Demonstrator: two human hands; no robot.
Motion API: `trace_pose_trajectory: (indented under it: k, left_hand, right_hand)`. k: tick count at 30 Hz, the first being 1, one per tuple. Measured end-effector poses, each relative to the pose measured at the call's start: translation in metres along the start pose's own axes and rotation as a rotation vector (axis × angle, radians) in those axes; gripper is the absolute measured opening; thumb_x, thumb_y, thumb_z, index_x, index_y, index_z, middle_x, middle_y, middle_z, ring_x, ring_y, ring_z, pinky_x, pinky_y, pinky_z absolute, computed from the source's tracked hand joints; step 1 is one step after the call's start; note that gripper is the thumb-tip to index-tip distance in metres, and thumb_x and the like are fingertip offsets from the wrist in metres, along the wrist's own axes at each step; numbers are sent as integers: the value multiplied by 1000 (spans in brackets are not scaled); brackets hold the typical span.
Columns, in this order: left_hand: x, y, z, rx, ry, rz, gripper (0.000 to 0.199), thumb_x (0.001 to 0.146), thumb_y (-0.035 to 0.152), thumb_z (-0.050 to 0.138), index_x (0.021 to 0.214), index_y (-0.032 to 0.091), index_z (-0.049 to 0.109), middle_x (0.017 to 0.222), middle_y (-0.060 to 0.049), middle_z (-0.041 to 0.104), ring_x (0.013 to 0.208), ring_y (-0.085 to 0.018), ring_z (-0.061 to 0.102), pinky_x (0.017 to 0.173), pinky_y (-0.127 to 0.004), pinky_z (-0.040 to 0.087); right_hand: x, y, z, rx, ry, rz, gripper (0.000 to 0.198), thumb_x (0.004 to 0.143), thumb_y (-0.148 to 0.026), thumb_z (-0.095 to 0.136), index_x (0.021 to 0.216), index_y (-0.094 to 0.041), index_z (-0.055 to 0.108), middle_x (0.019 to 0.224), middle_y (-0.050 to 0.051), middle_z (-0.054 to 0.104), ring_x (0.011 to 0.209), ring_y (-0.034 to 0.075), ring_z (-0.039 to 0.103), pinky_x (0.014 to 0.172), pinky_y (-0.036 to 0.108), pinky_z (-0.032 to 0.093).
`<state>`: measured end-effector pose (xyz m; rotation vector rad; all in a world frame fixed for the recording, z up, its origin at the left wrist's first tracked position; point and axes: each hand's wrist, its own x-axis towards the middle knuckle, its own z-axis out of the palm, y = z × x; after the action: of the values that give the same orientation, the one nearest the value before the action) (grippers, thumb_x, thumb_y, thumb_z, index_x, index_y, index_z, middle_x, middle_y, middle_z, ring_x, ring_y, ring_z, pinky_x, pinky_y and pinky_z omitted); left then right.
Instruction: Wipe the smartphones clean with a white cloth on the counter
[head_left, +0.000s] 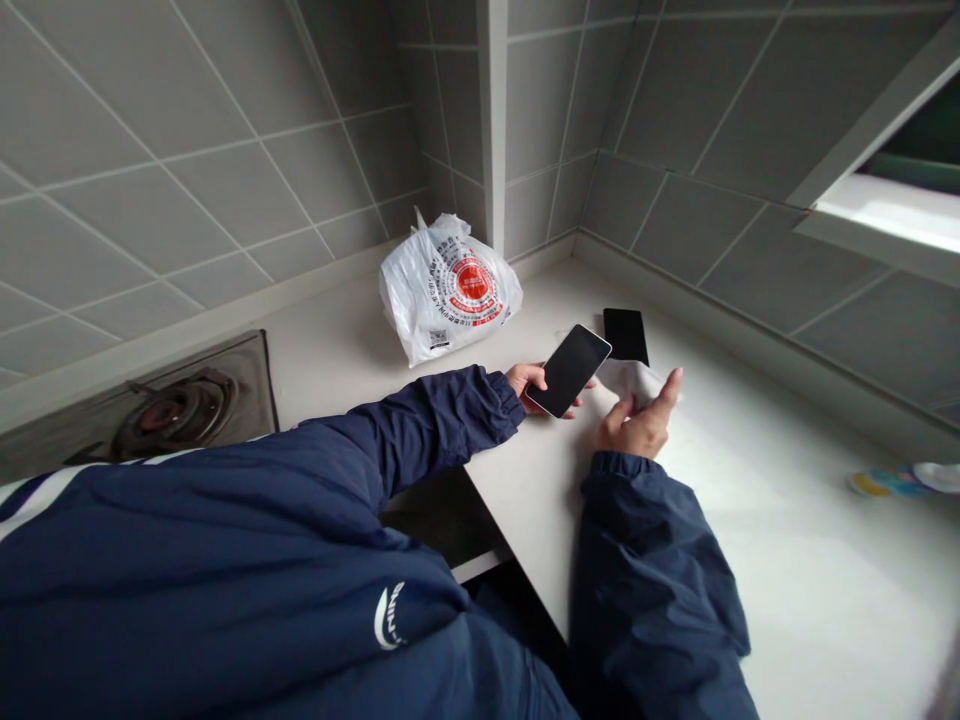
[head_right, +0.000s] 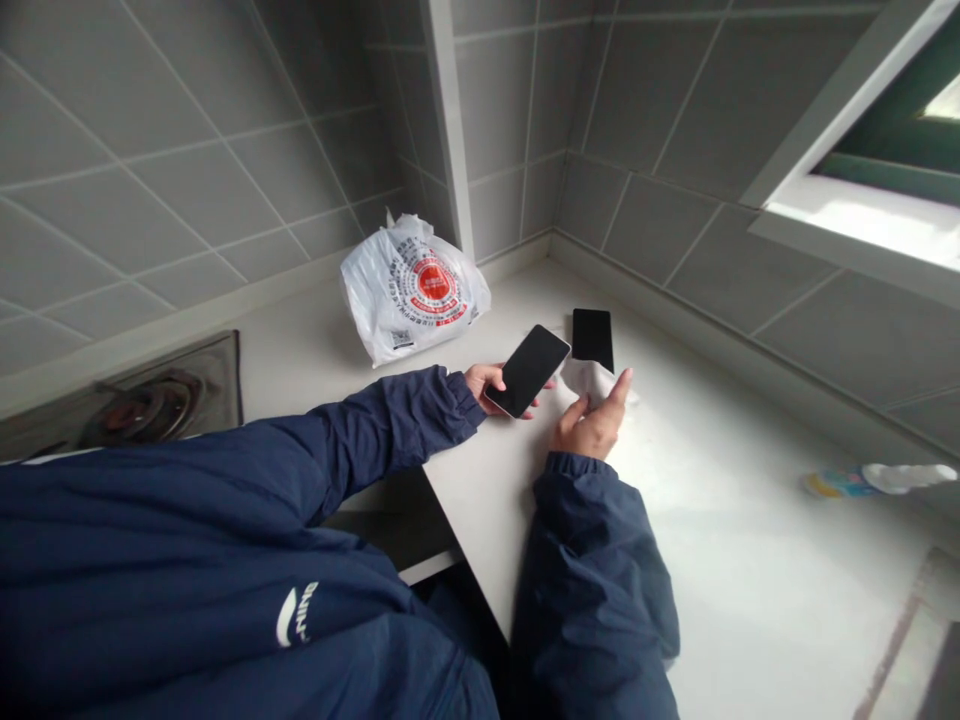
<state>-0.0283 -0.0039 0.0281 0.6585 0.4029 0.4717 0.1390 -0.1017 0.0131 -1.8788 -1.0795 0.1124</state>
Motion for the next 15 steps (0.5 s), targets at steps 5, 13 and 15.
trace_pose_trajectory:
  k: [5,13,15]
  left_hand:
    - [7,-10,2,69,95,16,79,62,16,54,141,15,54,112,-16,76,80,-28,75,66,-41,59]
    - [6,-19,19,165,364,116,63,91,67,56,128,17,68,95,-11,77,90,-25,74,75,-31,58]
    - [5,-18,21,195,391,84,62,91,67,55,126,18,69,95,-11,76,91,-26,74,75,-32,58]
  right_hand:
    - [-9,-7,17,-97,73,-298,70,99,-40,39,157,0,34,112,23,66,91,29,63,90,44,54]
    - [-26,-19,29,-123,-271,-563,82,102,-52,38,164,-8,7,144,25,59,120,36,61,113,62,36]
    - [-27,-19,27,-54,-262,-548,83,103,-51,37,164,-8,3,150,26,54,126,35,61,115,61,36]
